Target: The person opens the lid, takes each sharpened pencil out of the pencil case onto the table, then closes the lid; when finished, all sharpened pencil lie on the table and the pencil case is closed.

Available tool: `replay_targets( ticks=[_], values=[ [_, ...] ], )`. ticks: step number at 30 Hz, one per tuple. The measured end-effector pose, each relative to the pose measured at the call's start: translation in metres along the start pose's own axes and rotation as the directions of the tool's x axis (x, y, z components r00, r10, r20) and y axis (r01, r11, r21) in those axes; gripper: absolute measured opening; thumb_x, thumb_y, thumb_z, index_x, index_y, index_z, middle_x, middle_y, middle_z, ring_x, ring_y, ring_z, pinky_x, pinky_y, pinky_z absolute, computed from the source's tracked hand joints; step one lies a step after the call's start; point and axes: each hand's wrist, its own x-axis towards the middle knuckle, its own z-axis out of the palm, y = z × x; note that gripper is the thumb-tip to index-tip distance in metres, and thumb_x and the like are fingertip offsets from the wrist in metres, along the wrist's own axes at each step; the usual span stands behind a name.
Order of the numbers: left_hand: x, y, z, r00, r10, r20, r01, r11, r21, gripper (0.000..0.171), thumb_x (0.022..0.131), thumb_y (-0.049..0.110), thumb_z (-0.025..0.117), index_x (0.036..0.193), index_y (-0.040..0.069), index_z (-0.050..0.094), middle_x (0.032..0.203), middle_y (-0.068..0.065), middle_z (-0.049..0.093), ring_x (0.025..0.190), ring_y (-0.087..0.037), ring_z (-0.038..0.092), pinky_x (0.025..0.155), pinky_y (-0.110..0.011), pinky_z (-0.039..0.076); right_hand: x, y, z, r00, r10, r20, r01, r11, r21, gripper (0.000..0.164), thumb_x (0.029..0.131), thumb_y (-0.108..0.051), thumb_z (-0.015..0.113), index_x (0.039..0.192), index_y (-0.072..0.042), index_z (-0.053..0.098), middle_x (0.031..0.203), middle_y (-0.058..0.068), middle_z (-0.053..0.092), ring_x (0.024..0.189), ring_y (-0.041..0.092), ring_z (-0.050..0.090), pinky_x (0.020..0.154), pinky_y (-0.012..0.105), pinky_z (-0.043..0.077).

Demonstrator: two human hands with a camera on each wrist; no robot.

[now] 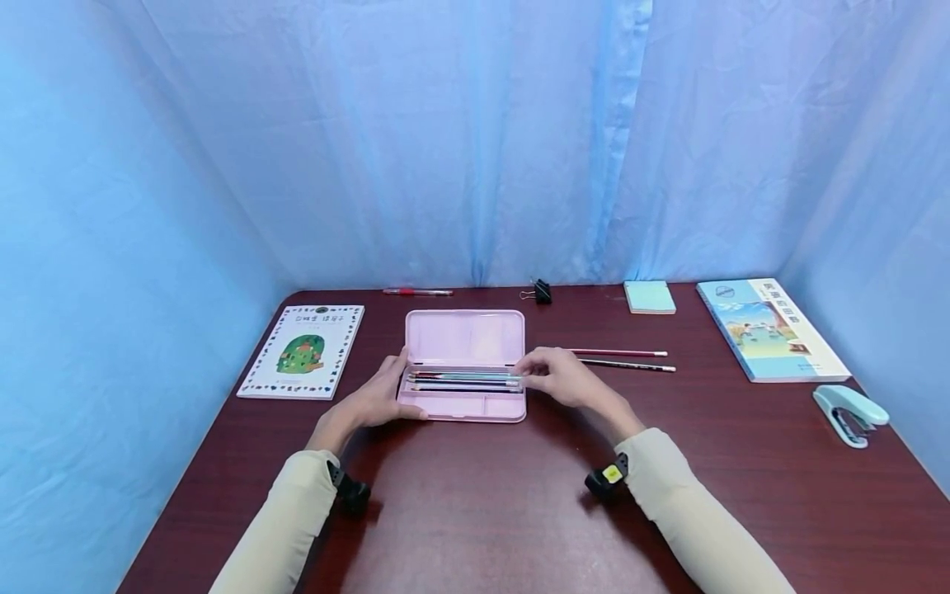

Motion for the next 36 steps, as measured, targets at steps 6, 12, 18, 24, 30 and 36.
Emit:
replay_targets(
  ticks=[6,12,18,24,30,36],
  values=[
    [0.000,-0.001,0.000,1.000,0.002,-0.003,-0.002,1.000,0.005,0.117,0.068,0.042,0.079,0.149,0.012,0.000,0.139,-0.012,0.026,0.125,-0.023,0.030,0.106,-0.042,0.025,-0.026,0.026,-0.031,0.999,0.022,-0.050,-0.024,0.999,-0.040,0.011,0.084,-0.013,0.067,0.094,-0.015,0.071,0.084,-0.006,0.062,0.077,0.012,0.054,0.070,0.031,0.044],
    [-0.001,-0.002,0.001,1.000,0.007,-0.003,-0.007,1.000,0.006,0.117,0.068,0.041,0.079,0.149,0.011,0.000,0.139,-0.012,0.026,0.124,-0.023,0.030,0.106,-0.042,0.025,-0.062,0.056,-0.060,0.991,0.084,-0.102,-0.095,0.990,-0.106,0.012,0.087,-0.016,0.064,0.097,-0.017,0.071,0.089,-0.005,0.062,0.079,0.013,0.054,0.071,0.032,0.045],
    [-0.002,-0.002,0.001,1.000,0.005,-0.002,-0.005,1.000,0.013,0.117,0.068,0.041,0.079,0.149,0.011,0.001,0.139,-0.013,0.026,0.124,-0.024,0.030,0.106,-0.042,0.025,-0.092,0.083,-0.079,0.973,0.163,-0.165,-0.190,0.968,-0.164,0.011,0.087,-0.016,0.064,0.096,-0.017,0.070,0.088,-0.002,0.062,0.079,0.015,0.054,0.071,0.035,0.044],
    [-0.002,-0.002,0.001,1.000,0.003,-0.004,-0.003,1.000,0.016,0.117,0.068,0.042,0.079,0.149,0.010,0.000,0.139,-0.013,0.026,0.124,-0.024,0.031,0.105,-0.043,0.025,-0.103,0.094,-0.088,0.957,0.192,-0.217,-0.235,0.952,-0.197,0.013,0.087,-0.013,0.064,0.097,-0.015,0.070,0.092,0.002,0.062,0.081,0.019,0.054,0.072,0.038,0.042],
    [0.000,-0.003,0.001,0.999,0.036,-0.016,-0.035,0.999,0.030,0.118,0.068,0.042,0.079,0.149,0.009,0.000,0.137,-0.014,0.029,0.123,-0.024,0.032,0.104,-0.042,0.027,-0.104,0.098,-0.088,0.955,0.201,-0.219,-0.249,0.944,-0.219,0.014,0.086,-0.012,0.064,0.098,-0.014,0.071,0.096,0.005,0.063,0.085,0.022,0.053,0.072,0.039,0.041],
    [0.002,-0.003,0.001,0.999,0.036,-0.018,-0.036,0.999,0.031,0.118,0.068,0.042,0.079,0.149,0.009,0.001,0.137,-0.014,0.028,0.123,-0.024,0.033,0.104,-0.041,0.027,-0.104,0.099,-0.087,0.954,0.164,-0.252,-0.226,0.944,-0.240,0.014,0.085,-0.008,0.064,0.097,-0.012,0.071,0.095,0.005,0.062,0.085,0.023,0.053,0.072,0.040,0.041]
  ],
)
